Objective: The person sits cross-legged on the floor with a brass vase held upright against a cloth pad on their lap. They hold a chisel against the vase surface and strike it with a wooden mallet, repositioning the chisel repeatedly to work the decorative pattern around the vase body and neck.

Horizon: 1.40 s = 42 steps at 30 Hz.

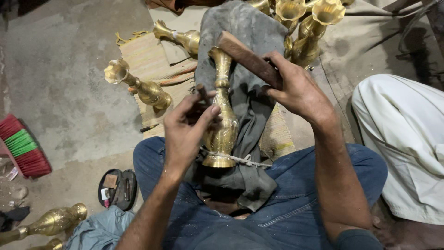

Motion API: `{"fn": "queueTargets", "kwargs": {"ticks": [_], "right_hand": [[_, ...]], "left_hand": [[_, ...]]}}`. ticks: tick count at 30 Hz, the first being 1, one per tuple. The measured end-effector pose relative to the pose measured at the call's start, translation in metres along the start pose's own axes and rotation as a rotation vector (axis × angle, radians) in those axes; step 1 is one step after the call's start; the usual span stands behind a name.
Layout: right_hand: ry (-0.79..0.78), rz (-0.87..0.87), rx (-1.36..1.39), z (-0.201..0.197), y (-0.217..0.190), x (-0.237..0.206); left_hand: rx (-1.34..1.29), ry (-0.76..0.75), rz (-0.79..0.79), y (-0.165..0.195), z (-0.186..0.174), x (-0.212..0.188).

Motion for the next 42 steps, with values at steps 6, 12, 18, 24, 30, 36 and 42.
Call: {"fn": "queueTargets", "kwargs": {"ticks": [6,12,18,24,30,36,42], "right_hand": [[0.089,-0.116,-0.033,-0.006,-0.01,-0.002],[0.134,-0.14,-0.14,-0.007,-0.011,-0.005],[-0.043,0.117,-0.045,0.014,0.006,0.007],[-0.022,0.08,-0.015,0.015,0.009,0.006],[0.021,-0.038,-0.043,0.001,0.009,0.01],[-0.165,0.12,-0.38,-0.007,0.026,0.037],[-0.007,0.021,-0.202,-0.007,0.026,0.029]], "left_hand": [[-0.008,-0.094,-0.057,0.004,0.009,0.023],[0.075,-0.088,-0.019,0.004,0.002,0.029],[-0.001,-0.012,-0.001,-0.002,-0.001,0.029],[0.346,-0.147,0.094,0.003,0.014,0.042],[0.515,-0.261,-0.06,0.004,0.016,0.058],[0.577,-0.272,-0.057,0.004,0.019,0.055],[0.639,-0.248,0.082,0.011,0.018,0.052]]}}
Point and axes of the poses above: each hand's wrist, its own x-axis towards the middle knuckle, its own z-axis out of the palm, y = z × x, the point moved 6 cm from there along x, towards the middle knuckle, and after that the axes turned 4 degrees about -x, right-handed, at the moved point
